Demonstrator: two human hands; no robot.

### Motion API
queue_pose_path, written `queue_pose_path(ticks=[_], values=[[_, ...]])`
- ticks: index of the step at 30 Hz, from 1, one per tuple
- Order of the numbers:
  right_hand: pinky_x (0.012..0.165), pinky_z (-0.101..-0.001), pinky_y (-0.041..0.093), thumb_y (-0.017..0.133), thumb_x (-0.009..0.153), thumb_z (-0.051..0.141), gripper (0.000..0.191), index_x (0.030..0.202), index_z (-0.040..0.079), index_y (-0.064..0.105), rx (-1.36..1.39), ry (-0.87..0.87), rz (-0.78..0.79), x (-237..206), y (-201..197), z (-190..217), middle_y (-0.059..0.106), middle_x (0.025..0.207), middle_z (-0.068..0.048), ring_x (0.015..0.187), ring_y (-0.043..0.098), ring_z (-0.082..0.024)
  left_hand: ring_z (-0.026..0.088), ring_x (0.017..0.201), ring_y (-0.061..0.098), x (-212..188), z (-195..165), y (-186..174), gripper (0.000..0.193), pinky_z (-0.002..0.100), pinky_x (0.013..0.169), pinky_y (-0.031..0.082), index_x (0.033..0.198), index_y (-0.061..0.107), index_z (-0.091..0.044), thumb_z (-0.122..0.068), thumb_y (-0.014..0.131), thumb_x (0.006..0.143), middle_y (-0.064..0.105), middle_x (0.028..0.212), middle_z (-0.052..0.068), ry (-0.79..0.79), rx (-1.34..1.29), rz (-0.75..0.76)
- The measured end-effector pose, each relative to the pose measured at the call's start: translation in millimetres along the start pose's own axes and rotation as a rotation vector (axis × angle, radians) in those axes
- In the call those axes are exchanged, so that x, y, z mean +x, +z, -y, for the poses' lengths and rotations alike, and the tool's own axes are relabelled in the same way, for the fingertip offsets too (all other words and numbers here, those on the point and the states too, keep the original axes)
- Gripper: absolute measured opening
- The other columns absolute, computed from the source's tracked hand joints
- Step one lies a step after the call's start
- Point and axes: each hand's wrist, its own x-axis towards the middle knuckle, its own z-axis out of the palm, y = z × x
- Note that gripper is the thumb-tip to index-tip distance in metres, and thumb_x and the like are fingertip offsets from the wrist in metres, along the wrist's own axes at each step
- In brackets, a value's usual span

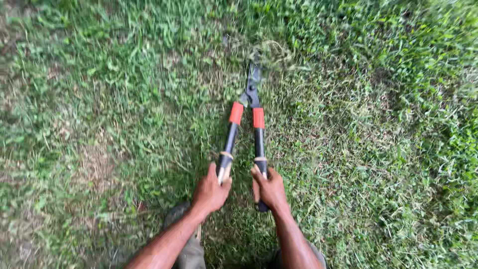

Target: The person uses manual grass shears to trim a patch of grass. They repeatedly open and close the shears to cut the grass while moving forward across the lawn.

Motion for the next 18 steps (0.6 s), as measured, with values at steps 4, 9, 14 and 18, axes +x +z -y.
queue_pose_path(ticks=[4,9,14,18], values=[[0.059,-0.0411,0.045,0.072,0.088,0.038,0.04,0.112,0.006,0.075,0.107,0.038,0.107,-1,-25,-3,0.067,0.075,-0.01,0.062,0.058,-0.021,0.024,0.082,0.072,24,34,-12,0.045,0.039,0.073,0.057,0.12,0.059,-0.009,-0.025,0.078,0.083,0.074,0.095,0.011,0.373,-0.163,0.025],[0.062,-0.0282,0.05,0.076,0.092,0.043,0.043,0.104,0.002,0.073,-0.159,-0.092,-0.05,-3,-26,8,0.071,0.076,-0.005,0.065,0.064,-0.011,0.029,0.081,0.073,44,34,15,0.042,0.044,0.071,0.057,0.121,0.055,-0.006,-0.026,0.074,0.088,0.072,0.096,0.014,0.248,-0.176,-0.094],[0.056,-0.0328,0.048,0.073,0.087,0.041,0.041,0.114,0.01,0.074,0.0,0.024,0.044,-9,-48,22,0.072,0.076,-0.007,0.06,0.061,-0.016,0.024,0.074,0.067,46,39,36,0.042,0.042,0.064,0.053,0.122,0.054,-0.009,-0.028,0.073,0.089,0.07,0.092,0.012,0.336,-0.247,0.01],[0.056,-0.0327,0.052,0.071,0.089,0.043,0.044,0.118,0.01,0.072,-0.136,0.052,0.002,5,-48,19,0.073,0.075,-0.006,0.06,0.065,-0.016,0.019,0.066,0.065,55,34,29,0.038,0.038,0.055,0.053,0.116,0.057,-0.01,-0.028,0.073,0.087,0.069,0.089,0.006,0.383,-0.203,-0.051]])
